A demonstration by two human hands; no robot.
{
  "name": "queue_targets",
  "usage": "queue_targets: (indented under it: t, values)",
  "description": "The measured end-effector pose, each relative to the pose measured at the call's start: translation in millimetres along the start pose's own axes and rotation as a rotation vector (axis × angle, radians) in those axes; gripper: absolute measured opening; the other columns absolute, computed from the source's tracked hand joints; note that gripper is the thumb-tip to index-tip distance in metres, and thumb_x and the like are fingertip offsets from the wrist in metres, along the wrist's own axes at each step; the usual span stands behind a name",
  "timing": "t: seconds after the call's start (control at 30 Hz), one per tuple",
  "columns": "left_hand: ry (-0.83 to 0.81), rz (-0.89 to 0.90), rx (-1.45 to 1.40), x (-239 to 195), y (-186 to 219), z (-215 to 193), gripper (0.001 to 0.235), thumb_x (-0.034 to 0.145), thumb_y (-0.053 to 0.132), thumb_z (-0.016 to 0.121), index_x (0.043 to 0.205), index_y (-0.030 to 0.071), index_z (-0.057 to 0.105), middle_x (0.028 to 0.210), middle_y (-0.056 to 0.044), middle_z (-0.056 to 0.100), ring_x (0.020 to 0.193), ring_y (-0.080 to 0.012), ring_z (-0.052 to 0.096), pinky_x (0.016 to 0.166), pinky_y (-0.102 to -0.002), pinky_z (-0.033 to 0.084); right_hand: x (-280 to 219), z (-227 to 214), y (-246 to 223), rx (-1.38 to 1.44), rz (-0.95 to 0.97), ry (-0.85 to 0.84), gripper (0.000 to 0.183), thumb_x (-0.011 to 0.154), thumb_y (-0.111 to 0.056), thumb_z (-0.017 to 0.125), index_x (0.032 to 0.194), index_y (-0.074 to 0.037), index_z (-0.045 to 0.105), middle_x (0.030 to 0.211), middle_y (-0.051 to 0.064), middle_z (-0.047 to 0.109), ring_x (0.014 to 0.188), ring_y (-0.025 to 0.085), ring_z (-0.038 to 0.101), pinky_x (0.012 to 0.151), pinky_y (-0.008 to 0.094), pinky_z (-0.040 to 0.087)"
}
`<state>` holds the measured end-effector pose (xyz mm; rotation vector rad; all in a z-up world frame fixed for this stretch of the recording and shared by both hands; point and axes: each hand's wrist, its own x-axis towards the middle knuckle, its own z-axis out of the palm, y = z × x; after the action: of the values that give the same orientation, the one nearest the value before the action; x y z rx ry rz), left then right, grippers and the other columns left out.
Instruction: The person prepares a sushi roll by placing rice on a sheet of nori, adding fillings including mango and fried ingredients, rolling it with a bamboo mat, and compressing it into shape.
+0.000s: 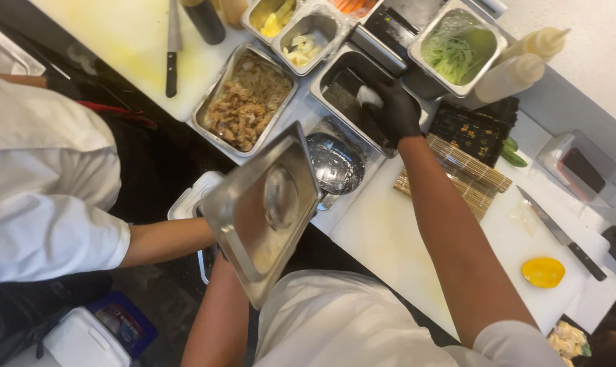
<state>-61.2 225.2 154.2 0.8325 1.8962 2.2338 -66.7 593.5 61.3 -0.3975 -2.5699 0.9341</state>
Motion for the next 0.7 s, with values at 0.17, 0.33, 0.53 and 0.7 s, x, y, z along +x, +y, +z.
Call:
queue_targets:
  t: [0.17, 0.33, 0.53, 0.7]
  values:
    - [0.026, -0.04, 0.008, -13.5, 6.6, -11.9, 0.02, 0.09, 0.015, 0.074, 0.106, 0.008, 0.066, 0.108, -0.011, 0.067, 0.101, -0.0305, 0.069, 0.088, -0.042, 0.057, 9.7, 0.4, 7.1, -0.153, 0.123, -0.173, 0.045, 0.086, -0.018, 0.083, 0.13, -0.014, 0.072, 0.123, 0.02, 0.064, 0.109, 0.037, 0.065, 0.093, 0.044, 0.052]
    - [0.031, -0.018, 0.04, -11.0, 4.8, -9.9, 0.02, 0.088, 0.015, 0.074, 0.106, 0.009, 0.067, 0.109, -0.012, 0.067, 0.101, -0.0315, 0.069, 0.088, -0.043, 0.056, -12.1, -32.9, -18.6, 0.049, 0.077, 0.029, 0.046, 0.089, -0.016, 0.085, 0.132, -0.01, 0.07, 0.125, 0.018, 0.066, 0.113, 0.031, 0.068, 0.098, 0.038, 0.055]
    - [-0.044, 0.165, 0.152, 45.3, -18.3, 18.5, 0.019, 0.087, 0.015, 0.073, 0.104, 0.01, 0.067, 0.11, -0.012, 0.067, 0.101, -0.0328, 0.068, 0.088, -0.043, 0.055, -57.4, -72.4, -20.1, 0.537, 0.211, 0.186, 0.044, 0.094, -0.006, 0.079, 0.135, -0.008, 0.065, 0.132, 0.011, 0.067, 0.12, 0.023, 0.067, 0.102, 0.034, 0.057]
    - [-0.212, 0.44, 0.516, 100.4, -44.2, 60.8, 0.019, 0.085, 0.015, 0.072, 0.104, 0.01, 0.068, 0.111, -0.012, 0.068, 0.102, -0.0339, 0.068, 0.088, -0.044, 0.055, -116.2, -103.9, -2.6, 1.216, 0.246, 0.413, 0.041, 0.098, 0.003, 0.067, 0.137, -0.005, 0.058, 0.134, 0.011, 0.064, 0.127, 0.025, 0.064, 0.112, 0.037, 0.057]
